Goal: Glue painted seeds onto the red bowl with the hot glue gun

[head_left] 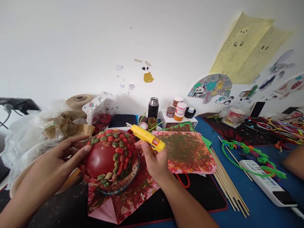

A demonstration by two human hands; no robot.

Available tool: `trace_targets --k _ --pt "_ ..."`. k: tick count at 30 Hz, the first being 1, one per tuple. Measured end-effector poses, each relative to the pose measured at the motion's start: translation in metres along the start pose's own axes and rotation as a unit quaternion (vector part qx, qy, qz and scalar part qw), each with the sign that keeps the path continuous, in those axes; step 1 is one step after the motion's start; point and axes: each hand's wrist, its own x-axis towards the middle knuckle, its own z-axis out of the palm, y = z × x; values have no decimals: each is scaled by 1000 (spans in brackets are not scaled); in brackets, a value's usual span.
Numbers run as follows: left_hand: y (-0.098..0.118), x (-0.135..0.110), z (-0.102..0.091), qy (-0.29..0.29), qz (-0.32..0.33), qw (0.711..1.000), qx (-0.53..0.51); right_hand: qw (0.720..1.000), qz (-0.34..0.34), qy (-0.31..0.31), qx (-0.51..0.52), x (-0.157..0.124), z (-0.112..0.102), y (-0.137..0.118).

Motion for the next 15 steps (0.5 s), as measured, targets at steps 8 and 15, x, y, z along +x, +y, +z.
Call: trace_targets --k 8,15 --pt "-17 -7 11 5 9 999 47 999 -15 5 28 0 1 3" --pt "-60 -25 17 38 59 992 103 999 -13 4 32 -4 3 5"
